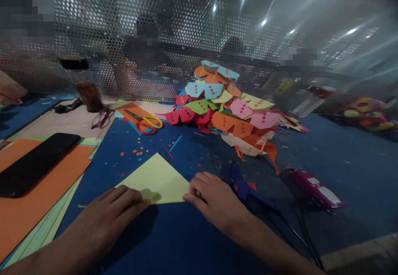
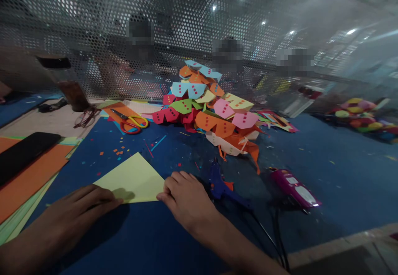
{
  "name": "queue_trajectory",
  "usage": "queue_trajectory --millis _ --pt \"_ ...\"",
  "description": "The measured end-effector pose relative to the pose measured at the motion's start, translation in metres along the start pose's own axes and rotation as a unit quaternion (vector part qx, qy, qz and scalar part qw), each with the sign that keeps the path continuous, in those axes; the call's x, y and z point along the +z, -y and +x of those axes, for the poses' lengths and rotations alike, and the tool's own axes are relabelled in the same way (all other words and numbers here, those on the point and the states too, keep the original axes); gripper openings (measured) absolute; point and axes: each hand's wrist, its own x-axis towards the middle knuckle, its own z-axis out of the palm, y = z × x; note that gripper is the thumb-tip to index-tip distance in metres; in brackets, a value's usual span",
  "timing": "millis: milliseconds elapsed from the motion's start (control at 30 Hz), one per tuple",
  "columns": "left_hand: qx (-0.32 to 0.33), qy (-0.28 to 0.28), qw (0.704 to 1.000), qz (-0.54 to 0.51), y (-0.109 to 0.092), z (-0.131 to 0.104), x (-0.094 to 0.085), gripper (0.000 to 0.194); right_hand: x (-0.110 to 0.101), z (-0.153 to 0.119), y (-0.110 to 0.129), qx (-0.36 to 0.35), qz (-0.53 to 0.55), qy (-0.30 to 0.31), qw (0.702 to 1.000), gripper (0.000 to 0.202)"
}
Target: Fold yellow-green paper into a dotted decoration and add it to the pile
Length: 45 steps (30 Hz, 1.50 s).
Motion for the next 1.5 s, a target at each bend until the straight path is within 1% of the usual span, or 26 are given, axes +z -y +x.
queue_trajectory --millis 267,467,700,900,1067,1300,1400,1500 --pt "-0.006 0.008 1.000 0.010 0.000 0.000 -0.001 0.045 -0.001 -0.003 -0.002 0.004 -0.004 -0.002 1.000 0.018" --pt "-0.007 -0.004 1.000 0.021 0.000 -0.001 0.000 0.044 -0.002 -0.005 -0.005 0.003 0.009 -0.010 1.000 0.021" --pt "-0.006 -0.012 1.000 0.022 -0.002 0.002 -0.003 0.046 -0.002 -0.004 -0.004 0.007 -0.006 -0.023 1.000 0.021" --pt "-0.027 -0.035 0.999 0.022 -0.004 -0.003 0.002 0.045 0.000 -0.005 -0.005 0.013 -0.008 -0.038 0.999 0.023" --pt "0.002 -0.021 1.000 0.017 -0.001 0.000 -0.001 0.044 0.001 -0.007 -0.007 0.005 -0.008 -0.047 0.999 0.024" --pt "0.008 -0.027 0.999 0.027 -0.002 0.006 -0.007 0.041 0.002 -0.008 -0.009 -0.006 -0.010 -0.057 0.998 0.026" --pt "0.014 -0.036 0.999 0.034 -0.003 0.007 -0.007 0.039 0.004 -0.008 -0.011 -0.016 -0.017 -0.073 0.997 0.026" --pt "0.010 -0.033 0.999 0.029 -0.002 0.005 -0.005 0.040 0.005 -0.009 -0.012 -0.022 -0.015 -0.079 0.996 0.026"
